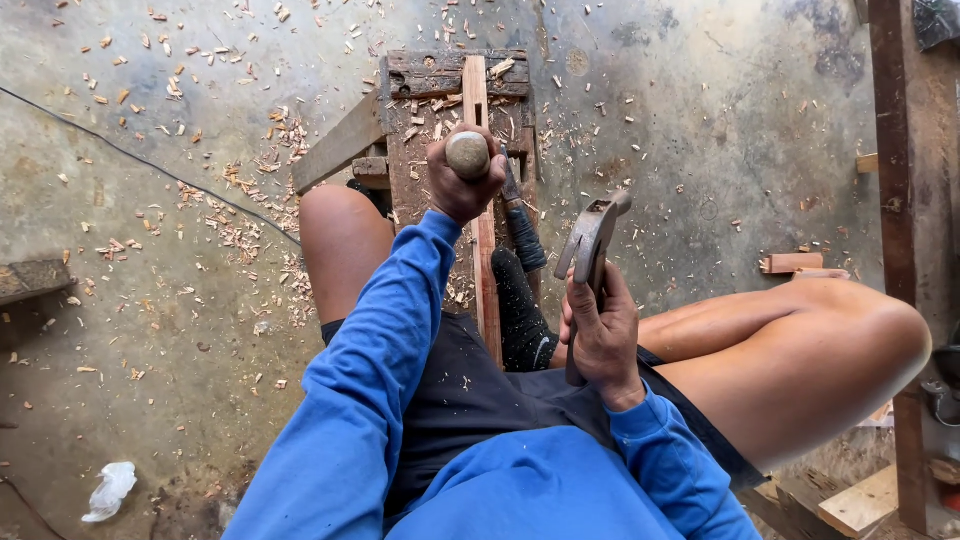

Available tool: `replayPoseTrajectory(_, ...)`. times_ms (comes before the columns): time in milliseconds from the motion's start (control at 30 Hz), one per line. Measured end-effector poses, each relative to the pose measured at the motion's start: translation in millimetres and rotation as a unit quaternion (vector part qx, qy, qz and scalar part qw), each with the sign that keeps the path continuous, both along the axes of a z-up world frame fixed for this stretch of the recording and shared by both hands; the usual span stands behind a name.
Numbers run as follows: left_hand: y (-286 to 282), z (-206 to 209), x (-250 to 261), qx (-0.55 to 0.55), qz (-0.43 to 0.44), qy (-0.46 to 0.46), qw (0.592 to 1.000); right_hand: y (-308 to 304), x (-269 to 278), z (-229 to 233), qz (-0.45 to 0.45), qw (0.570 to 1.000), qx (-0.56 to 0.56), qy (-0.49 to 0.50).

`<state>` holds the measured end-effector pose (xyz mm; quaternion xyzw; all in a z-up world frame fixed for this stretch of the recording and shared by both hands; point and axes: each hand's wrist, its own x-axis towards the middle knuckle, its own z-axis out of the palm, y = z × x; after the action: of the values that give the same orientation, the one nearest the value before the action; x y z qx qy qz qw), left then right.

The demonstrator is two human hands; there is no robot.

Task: The person sits on the floor and uses a chisel and hammer to carve a long, thin piece of wood clamped in a wooden vise. They repeatedly strike the chisel to remove wood shavings, occasionally adjusting the wood's position and clearing debris from the work area.

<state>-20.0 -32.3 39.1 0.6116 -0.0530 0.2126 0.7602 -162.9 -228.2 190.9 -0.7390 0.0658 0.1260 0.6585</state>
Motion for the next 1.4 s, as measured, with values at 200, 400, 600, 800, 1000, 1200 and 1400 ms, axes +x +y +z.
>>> replayPoseTrajectory(200, -7.2, 1.8, -8.6, -0.009, 0.019, -0.041, 0.999, 10.9, 10.5, 9.3, 0.027, 0.998, 0.037, -0.046)
replayPoseTrajectory(400, -14.3, -19.0, -6.7, 0.066, 0.039, -0.097, 0.992, 35.7, 69.7, 32.5, 0.199, 0.87, -0.228, -0.389)
replayPoseTrajectory(600, -18.8, -47.3, -4.5, 0.184, 0.079, -0.106, 0.974, 31.5, 76.5, 49.6, 0.2, 0.838, -0.414, -0.294)
replayPoseTrajectory(800, -16.6, -41.9, 28.4, 0.129, 0.066, -0.021, 0.989, 4.1, 30.2, 58.5, 0.091, 0.924, -0.246, -0.277)
replayPoseTrajectory(1000, -11.8, -75.7, 109.9, 0.076, 0.033, 0.187, 0.979, -22.0, -13.1, 30.6, 0.024, 0.985, -0.053, -0.165)
replayPoseTrajectory(1200, 18.1, -16.9, 104.5, -0.12, -0.064, 0.355, 0.925, -38.5, -17.1, 8.8, -0.019, 0.988, 0.045, -0.149)
replayPoseTrajectory(1400, 54.8, 46.6, 64.6, -0.259, -0.091, 0.206, 0.939, -39.5, -18.7, -1.5, -0.085, 0.983, 0.122, -0.103)
